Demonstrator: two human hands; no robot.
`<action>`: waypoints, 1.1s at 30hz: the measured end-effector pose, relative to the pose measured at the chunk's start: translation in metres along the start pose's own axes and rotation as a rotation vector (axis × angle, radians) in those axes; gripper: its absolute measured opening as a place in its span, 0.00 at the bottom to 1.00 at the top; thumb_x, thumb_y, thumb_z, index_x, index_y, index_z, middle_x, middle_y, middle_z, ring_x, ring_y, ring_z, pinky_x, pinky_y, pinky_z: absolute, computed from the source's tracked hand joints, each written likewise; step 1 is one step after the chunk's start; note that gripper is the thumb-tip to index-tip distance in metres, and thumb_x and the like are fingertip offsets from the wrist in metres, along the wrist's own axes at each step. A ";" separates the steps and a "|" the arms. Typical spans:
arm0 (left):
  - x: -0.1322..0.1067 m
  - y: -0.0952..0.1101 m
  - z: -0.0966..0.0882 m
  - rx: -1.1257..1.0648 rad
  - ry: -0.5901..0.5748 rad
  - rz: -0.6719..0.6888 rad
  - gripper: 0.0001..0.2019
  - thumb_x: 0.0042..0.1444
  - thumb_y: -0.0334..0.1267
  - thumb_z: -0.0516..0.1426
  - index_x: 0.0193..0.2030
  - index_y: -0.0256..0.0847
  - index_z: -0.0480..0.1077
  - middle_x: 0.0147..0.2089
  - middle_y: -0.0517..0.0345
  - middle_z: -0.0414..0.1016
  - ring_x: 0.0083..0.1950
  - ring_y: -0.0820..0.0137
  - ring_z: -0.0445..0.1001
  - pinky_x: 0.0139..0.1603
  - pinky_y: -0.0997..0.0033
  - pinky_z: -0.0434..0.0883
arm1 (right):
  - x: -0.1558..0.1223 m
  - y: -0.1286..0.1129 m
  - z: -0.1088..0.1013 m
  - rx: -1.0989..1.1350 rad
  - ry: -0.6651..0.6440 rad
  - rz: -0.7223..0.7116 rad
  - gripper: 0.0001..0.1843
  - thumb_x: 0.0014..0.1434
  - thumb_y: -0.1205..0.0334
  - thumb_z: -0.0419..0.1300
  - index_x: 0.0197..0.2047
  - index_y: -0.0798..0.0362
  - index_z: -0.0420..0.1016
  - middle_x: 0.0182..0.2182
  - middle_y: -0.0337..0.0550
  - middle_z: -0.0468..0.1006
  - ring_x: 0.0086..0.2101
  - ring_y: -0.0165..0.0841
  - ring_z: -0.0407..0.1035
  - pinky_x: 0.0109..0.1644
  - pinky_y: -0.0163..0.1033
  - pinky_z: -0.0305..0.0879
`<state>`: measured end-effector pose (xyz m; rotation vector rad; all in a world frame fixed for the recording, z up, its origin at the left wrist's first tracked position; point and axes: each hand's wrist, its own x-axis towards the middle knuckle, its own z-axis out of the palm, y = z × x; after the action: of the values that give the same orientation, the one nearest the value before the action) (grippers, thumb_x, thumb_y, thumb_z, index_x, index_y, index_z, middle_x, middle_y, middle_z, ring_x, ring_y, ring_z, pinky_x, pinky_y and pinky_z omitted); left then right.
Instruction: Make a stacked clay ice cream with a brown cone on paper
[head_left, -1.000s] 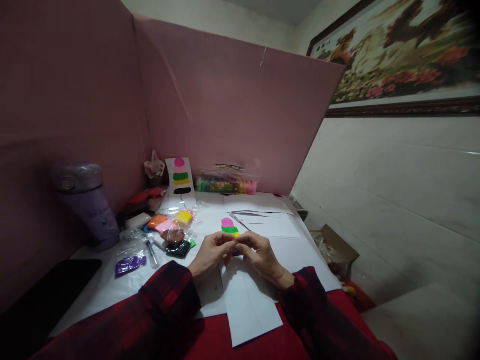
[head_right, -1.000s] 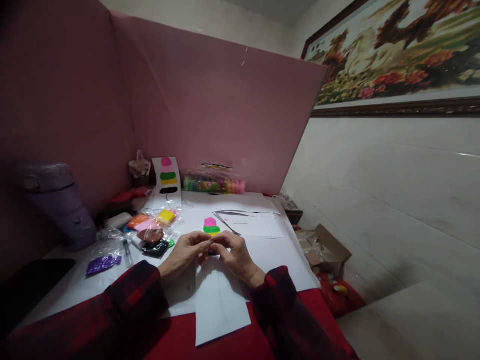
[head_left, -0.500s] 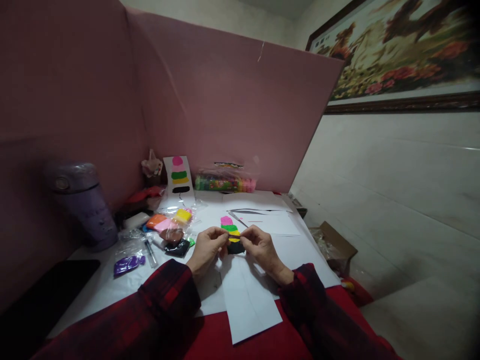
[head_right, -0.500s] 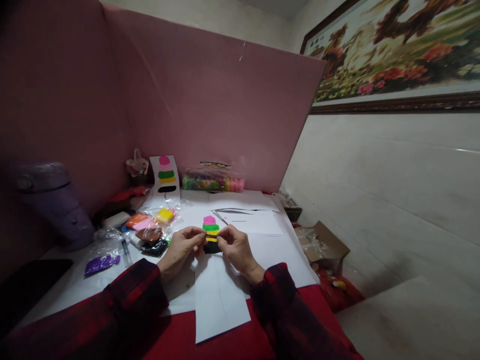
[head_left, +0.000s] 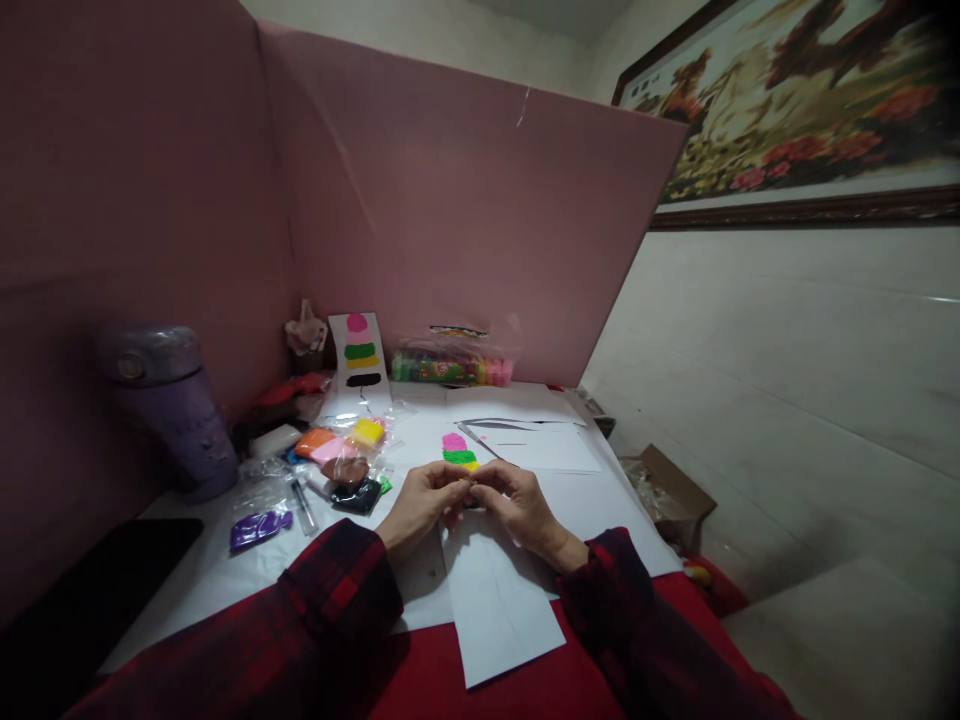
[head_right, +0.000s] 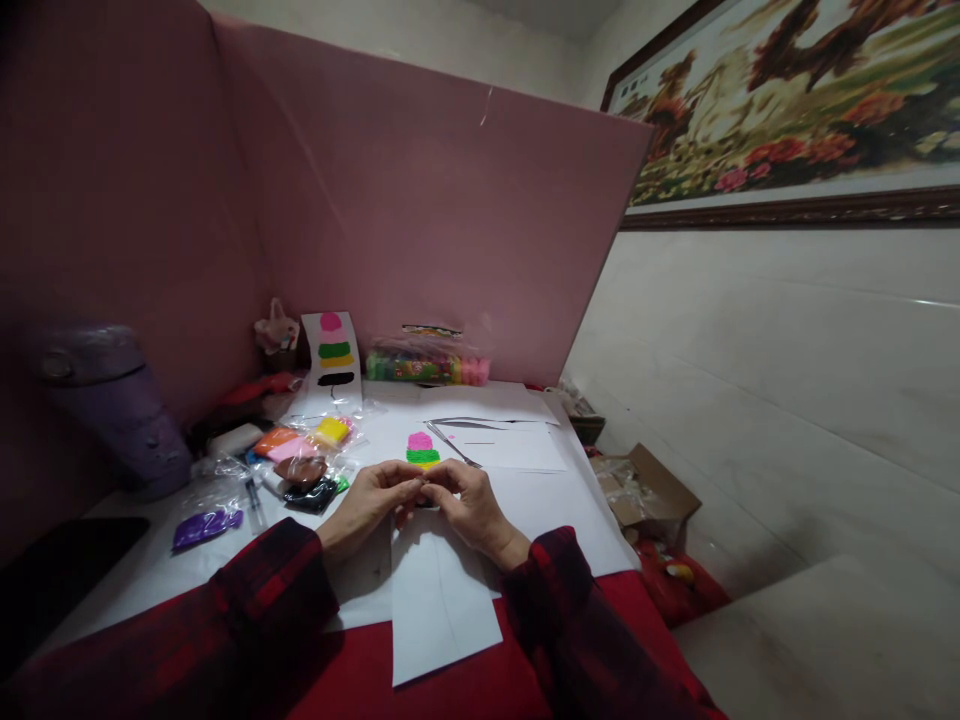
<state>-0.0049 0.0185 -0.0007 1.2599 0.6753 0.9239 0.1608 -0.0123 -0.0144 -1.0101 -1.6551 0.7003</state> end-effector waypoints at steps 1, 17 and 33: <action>0.000 0.001 0.000 0.012 0.009 0.003 0.20 0.43 0.48 0.66 0.36 0.32 0.73 0.25 0.54 0.74 0.19 0.76 0.67 0.18 0.76 0.63 | 0.000 -0.001 0.000 -0.002 -0.002 -0.005 0.06 0.59 0.60 0.61 0.39 0.53 0.75 0.32 0.43 0.79 0.33 0.34 0.74 0.39 0.39 0.71; 0.005 -0.002 -0.002 -0.039 0.141 0.047 0.12 0.44 0.39 0.64 0.30 0.33 0.69 0.20 0.61 0.70 0.16 0.78 0.64 0.17 0.78 0.61 | 0.007 0.007 -0.002 0.100 0.215 0.126 0.08 0.56 0.59 0.61 0.31 0.54 0.68 0.19 0.31 0.66 0.17 0.24 0.60 0.20 0.31 0.58; 0.005 -0.003 -0.002 0.004 0.018 0.034 0.13 0.44 0.40 0.66 0.28 0.32 0.71 0.20 0.58 0.71 0.17 0.79 0.64 0.17 0.78 0.61 | 0.002 0.001 0.002 0.020 0.039 -0.001 0.06 0.58 0.61 0.61 0.36 0.55 0.75 0.28 0.41 0.78 0.27 0.30 0.72 0.30 0.34 0.69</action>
<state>-0.0035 0.0233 -0.0040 1.2708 0.6720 0.9635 0.1595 -0.0101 -0.0153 -1.0021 -1.6117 0.6909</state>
